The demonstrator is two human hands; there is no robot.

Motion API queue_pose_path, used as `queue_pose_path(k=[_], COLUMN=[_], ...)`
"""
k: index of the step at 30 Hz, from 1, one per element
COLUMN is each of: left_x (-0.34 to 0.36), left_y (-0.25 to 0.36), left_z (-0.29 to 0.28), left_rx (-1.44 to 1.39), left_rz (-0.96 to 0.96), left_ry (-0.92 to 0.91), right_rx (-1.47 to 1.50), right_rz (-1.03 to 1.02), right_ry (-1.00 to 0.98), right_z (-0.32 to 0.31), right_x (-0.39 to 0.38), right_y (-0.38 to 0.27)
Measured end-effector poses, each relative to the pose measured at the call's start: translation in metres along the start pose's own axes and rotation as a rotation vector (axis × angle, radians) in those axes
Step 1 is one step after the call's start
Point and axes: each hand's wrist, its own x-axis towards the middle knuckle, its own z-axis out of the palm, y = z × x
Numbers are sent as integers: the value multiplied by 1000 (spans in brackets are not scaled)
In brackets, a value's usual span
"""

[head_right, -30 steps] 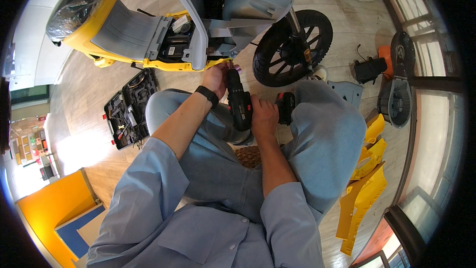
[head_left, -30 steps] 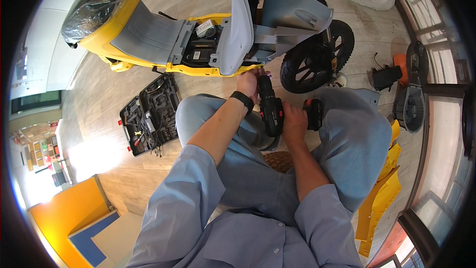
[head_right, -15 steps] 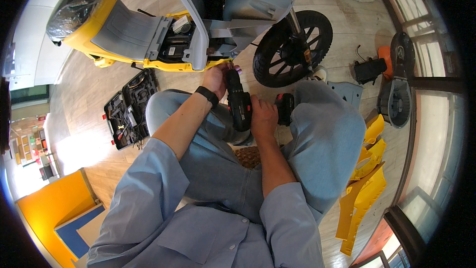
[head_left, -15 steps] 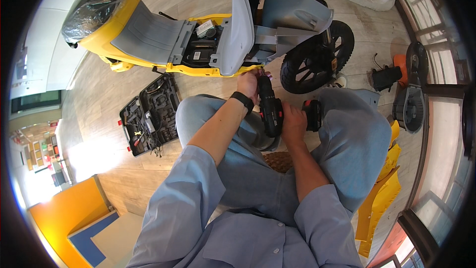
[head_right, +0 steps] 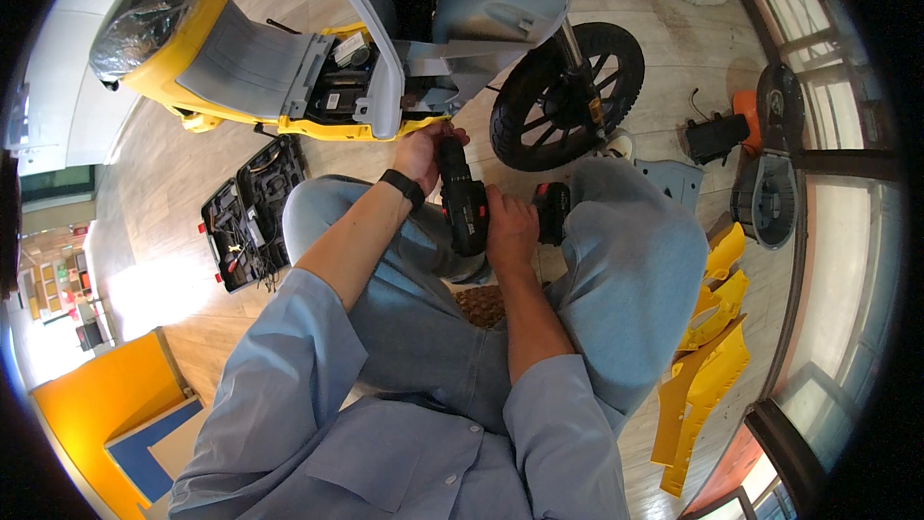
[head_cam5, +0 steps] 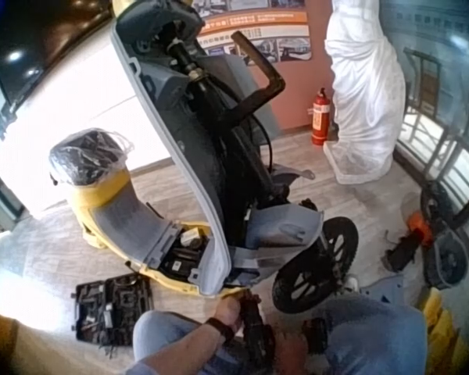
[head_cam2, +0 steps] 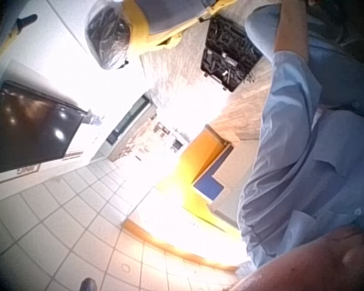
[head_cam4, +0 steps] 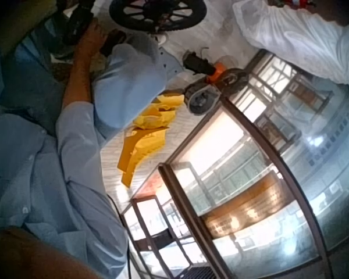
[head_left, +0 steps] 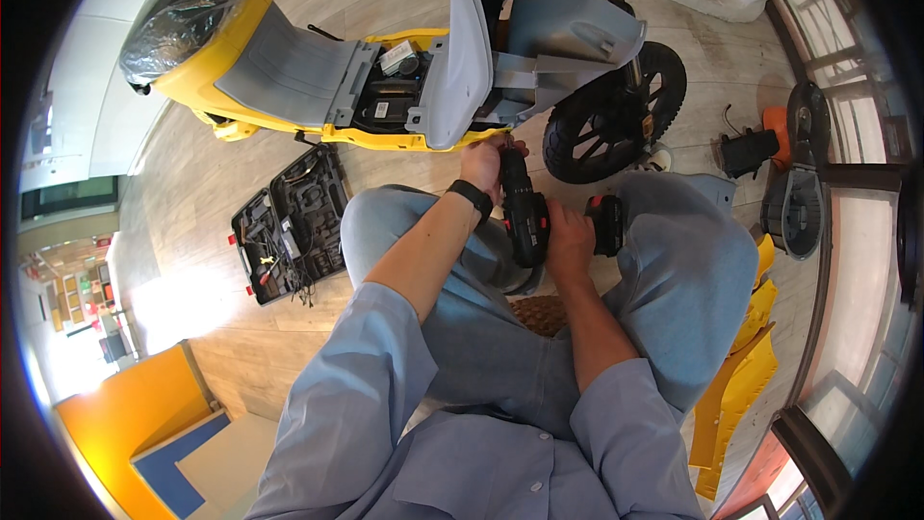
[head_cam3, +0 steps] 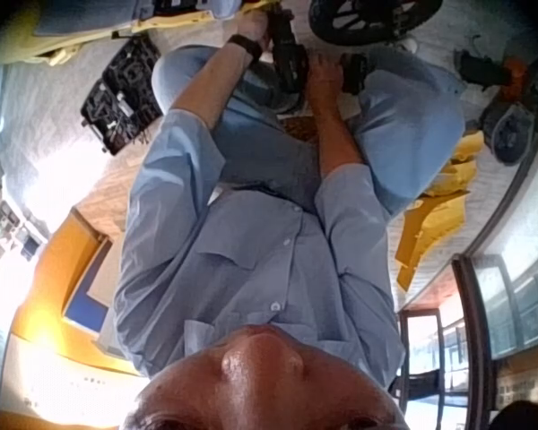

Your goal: Repairing and assembling plastic body components and wiring for a motorcycle.

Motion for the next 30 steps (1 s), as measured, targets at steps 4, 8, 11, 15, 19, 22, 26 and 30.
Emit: queue_pose_path(k=[4,8,11,15,19,22,26,30], left_x=[-3,-2,-6,-7,-7,2,5,7], left_y=[1,1,1,2,2,-3,-3,-7], left_z=[4,2,7,11,16,7,11,14], left_rx=[51,84,142,163,153,163,128,104], left_rz=[-1,18,34,-16,-51,-29,-87,-110], left_ry=[28,37,62,156,168,176,238,242], right_rx=[-38,-64,-50,-39,-35,-19,-53,5], right_rz=[10,-5,-4,-20,6,1,45,94], right_ry=[-15,-9,-30,-36,-58,-64,-143,-154], right_z=[0,2,1,-3,-7,-7,-18,-21], right_x=[0,-1,-1,-4,-6,-6,-8,-16], right_y=[2,1,3,5,8,5,4,5])
